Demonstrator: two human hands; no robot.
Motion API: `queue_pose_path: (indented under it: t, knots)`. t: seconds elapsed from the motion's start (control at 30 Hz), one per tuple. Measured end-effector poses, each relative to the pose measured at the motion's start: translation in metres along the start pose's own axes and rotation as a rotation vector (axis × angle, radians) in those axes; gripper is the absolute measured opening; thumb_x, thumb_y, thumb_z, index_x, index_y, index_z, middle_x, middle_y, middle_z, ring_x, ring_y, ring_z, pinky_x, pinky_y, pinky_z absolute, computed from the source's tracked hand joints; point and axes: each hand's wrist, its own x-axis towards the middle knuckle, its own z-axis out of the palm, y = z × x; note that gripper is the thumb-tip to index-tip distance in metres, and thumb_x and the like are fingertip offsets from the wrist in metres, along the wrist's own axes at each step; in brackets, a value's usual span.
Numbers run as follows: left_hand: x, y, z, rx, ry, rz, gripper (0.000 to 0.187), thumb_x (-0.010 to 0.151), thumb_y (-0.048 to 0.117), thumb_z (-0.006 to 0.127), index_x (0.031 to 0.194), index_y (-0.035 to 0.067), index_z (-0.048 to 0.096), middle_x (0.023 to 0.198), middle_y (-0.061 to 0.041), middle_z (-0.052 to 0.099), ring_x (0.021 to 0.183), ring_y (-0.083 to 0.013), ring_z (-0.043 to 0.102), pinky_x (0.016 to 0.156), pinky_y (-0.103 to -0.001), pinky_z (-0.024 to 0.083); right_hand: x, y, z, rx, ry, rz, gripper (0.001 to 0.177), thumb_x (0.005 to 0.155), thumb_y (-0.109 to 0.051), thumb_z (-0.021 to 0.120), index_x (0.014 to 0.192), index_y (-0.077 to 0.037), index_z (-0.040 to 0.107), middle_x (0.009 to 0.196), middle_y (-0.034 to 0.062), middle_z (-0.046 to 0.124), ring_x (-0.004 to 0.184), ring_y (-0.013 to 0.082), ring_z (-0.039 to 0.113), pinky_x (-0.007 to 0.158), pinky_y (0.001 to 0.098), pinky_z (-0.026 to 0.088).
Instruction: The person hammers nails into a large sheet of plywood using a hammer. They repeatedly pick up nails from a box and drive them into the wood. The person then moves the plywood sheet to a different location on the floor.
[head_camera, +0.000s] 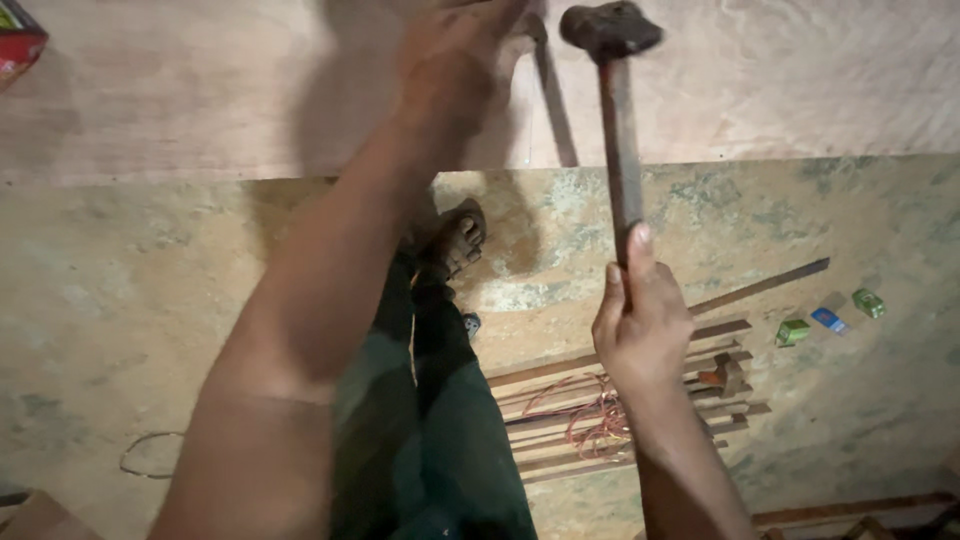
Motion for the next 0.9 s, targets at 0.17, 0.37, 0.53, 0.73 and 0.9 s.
queue_pose_path:
  t: [0.17, 0.37, 0.53, 0.73, 0.9]
  knots:
    - [0.001, 0.007, -0.011, 0.088, 0.027, 0.124, 0.051, 0.102, 0.029, 0.068, 0.149, 0.036, 0.049, 0.126, 0.005, 0.075, 0.127, -0.0252, 0.058, 0.107, -0.04, 0.045, -0.003, 0.008, 0.006, -0.007, -0.003, -0.016, 0.058, 0.113, -0.002, 0.06, 0.165, -0.01, 0.034, 0.079, 0.0095, 0.061, 0.06, 0.0192, 0.058, 0.051, 0.0315, 0.047]
    - [0.001, 0.005, -0.006, 0.057, 0.136, 0.212, 0.058, 0.104, 0.024, 0.072, 0.155, 0.03, 0.046, 0.123, -0.009, 0.072, 0.105, -0.0261, 0.07, 0.085, -0.034, 0.06, 0.008, 0.007, 0.008, -0.157, -0.21, 0.117, 0.054, 0.108, -0.006, 0.062, 0.158, -0.007, 0.044, 0.069, 0.0079, 0.061, 0.047, 0.0165, 0.052, 0.036, 0.0278, 0.041]
    - [-0.002, 0.002, -0.012, -0.043, 0.328, 0.397, 0.049, 0.107, 0.005, 0.064, 0.149, 0.025, 0.048, 0.12, 0.001, 0.075, 0.102, -0.0201, 0.076, 0.081, -0.031, 0.063, -0.001, 0.003, 0.001, 0.058, 0.029, -0.011, 0.047, 0.115, -0.004, 0.055, 0.159, -0.007, 0.042, 0.074, 0.0067, 0.06, 0.059, 0.0148, 0.056, 0.045, 0.0288, 0.042]
    - [-0.003, 0.005, -0.015, -0.103, 0.436, 0.43, 0.059, 0.105, -0.003, 0.061, 0.154, 0.023, 0.04, 0.118, 0.0, 0.075, 0.103, -0.0212, 0.075, 0.08, -0.032, 0.063, 0.009, -0.004, 0.014, -0.135, -0.206, 0.115, 0.048, 0.108, -0.005, 0.059, 0.155, -0.002, 0.047, 0.072, 0.0081, 0.064, 0.049, 0.0162, 0.053, 0.037, 0.0276, 0.043]
    - [-0.006, 0.01, -0.021, -0.051, 0.44, 0.432, 0.064, 0.099, -0.008, 0.06, 0.153, 0.021, 0.041, 0.114, -0.002, 0.074, 0.101, -0.0241, 0.073, 0.083, -0.037, 0.062, 0.006, 0.004, 0.009, -0.077, 0.007, -0.016, 0.056, 0.117, -0.004, 0.055, 0.167, -0.011, 0.032, 0.083, 0.0114, 0.063, 0.063, 0.0196, 0.058, 0.052, 0.0314, 0.047]
